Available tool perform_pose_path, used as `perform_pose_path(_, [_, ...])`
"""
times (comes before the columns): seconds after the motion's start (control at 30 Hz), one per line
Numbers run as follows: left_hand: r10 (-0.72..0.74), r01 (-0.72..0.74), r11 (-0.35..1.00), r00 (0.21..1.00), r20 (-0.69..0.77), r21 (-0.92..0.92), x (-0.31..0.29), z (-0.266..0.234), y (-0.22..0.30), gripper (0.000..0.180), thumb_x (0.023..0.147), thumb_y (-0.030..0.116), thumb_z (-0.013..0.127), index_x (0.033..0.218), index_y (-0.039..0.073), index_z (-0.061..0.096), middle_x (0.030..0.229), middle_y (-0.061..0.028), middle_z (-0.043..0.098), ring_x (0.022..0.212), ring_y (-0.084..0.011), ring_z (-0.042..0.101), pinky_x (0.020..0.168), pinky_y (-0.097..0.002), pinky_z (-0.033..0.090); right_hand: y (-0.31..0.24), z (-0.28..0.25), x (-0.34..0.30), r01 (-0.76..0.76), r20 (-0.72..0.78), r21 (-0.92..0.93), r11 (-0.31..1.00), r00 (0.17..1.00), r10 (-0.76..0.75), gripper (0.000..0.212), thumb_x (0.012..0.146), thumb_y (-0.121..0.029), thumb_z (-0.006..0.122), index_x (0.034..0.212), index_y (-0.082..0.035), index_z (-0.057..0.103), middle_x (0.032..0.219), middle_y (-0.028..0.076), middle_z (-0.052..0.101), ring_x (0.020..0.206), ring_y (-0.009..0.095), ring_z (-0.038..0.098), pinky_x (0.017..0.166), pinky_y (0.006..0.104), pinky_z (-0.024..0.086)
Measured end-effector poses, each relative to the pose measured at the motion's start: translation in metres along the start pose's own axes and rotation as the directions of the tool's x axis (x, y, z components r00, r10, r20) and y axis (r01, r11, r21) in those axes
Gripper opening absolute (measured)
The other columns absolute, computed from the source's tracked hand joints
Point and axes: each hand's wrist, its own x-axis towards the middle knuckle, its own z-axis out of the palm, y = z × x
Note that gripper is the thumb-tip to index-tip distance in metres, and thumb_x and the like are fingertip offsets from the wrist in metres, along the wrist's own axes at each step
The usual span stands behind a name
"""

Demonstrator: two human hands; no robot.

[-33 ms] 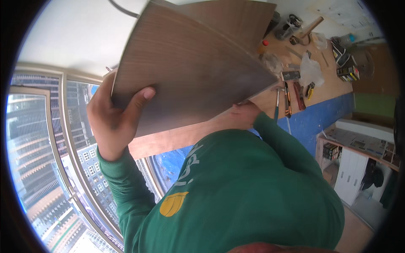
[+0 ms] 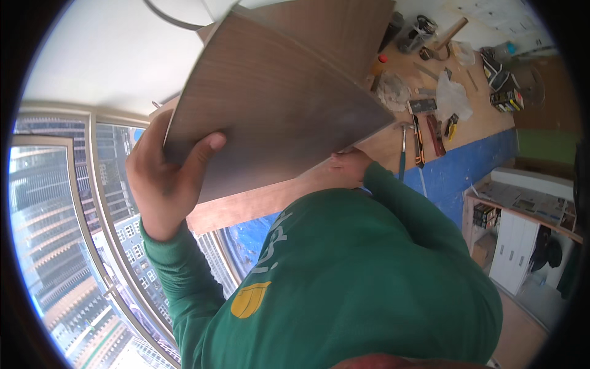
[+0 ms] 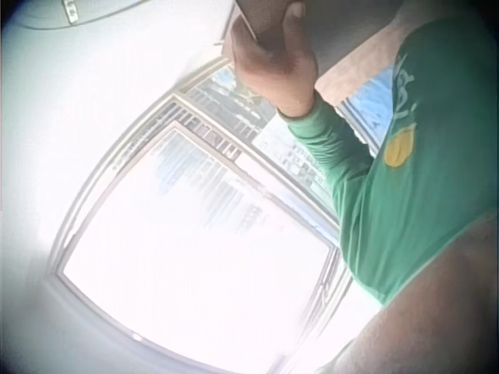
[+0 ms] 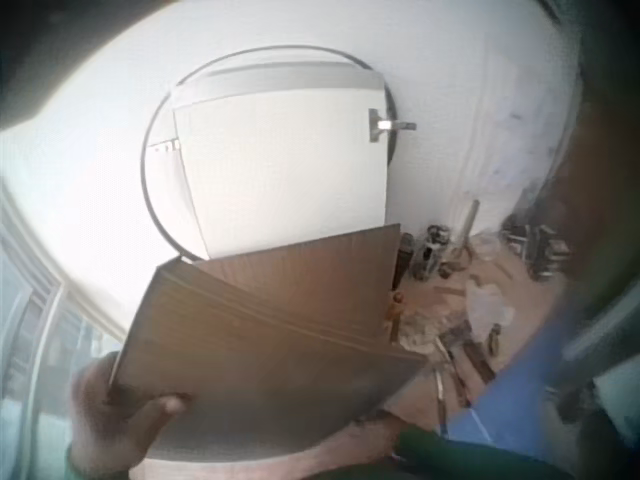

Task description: The person assembles a wooden cabinet by hammering nails into a wooden strip and attaching it to a panel. They then use a utility knife to cut a curved wooden strip and fit it onto the cabinet edge.

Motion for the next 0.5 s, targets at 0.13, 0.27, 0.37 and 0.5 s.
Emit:
perform_pose_path(0.13, [0.146,-0.176,0.963,0.977,0.156,0.203,0.006,0.022,0.026,0.038,0.074,0.020,0.091,0.099,0.001,0.070,0.077,-0.0127,0.069,0.063,-0.0279,0.068,0.058,-0.0357,0.052,0.021,-0.008,0.029,0.016,0.118,-0.472,0.881,0.992,0.046,0.054,0.095,-0.023,0.076,0.141,0.000,0.057,0.127,0.015,0.067,0.107,0.022,0.068,0.088,0.0393,0.059])
perform_pose_path(0.27, [0.204,-0.313,0.889,0.924,0.324,0.334,0.002,0.031,0.042,0.040,0.071,0.023,0.093,0.098,0.004,0.070,0.074,-0.0100,0.069,0.062,-0.0258,0.068,0.058,-0.0363,0.051,0.047,-0.078,0.043,0.063,0.124,-0.658,0.750,0.992,0.026,0.049,0.094,-0.026,0.074,0.138,-0.008,0.061,0.116,0.009,0.072,0.095,0.019,0.069,0.072,0.0344,0.058])
perform_pose_path(0.37, [0.205,-0.355,0.851,0.903,0.378,0.387,-0.009,0.032,0.037,0.042,0.071,0.023,0.093,0.100,0.004,0.070,0.075,-0.0103,0.069,0.063,-0.0272,0.068,0.059,-0.0372,0.052,0.040,-0.130,0.017,0.029,-0.061,-0.455,0.890,0.996,-0.063,0.027,0.094,-0.022,0.070,0.118,-0.009,0.070,0.099,0.007,0.074,0.080,0.017,0.068,0.067,0.0322,0.057])
perform_pose_path(0.5, [0.153,-0.322,0.858,0.904,0.400,0.400,-0.023,0.036,0.024,0.042,0.072,0.023,0.092,0.102,0.003,0.071,0.076,-0.0108,0.069,0.065,-0.0291,0.067,0.059,-0.0386,0.051,0.049,-0.211,-0.006,0.138,-0.352,-0.761,0.634,0.732,-0.583,0.014,0.090,-0.019,0.067,0.095,-0.006,0.073,0.086,0.011,0.072,0.077,0.024,0.070,0.072,0.0369,0.056])
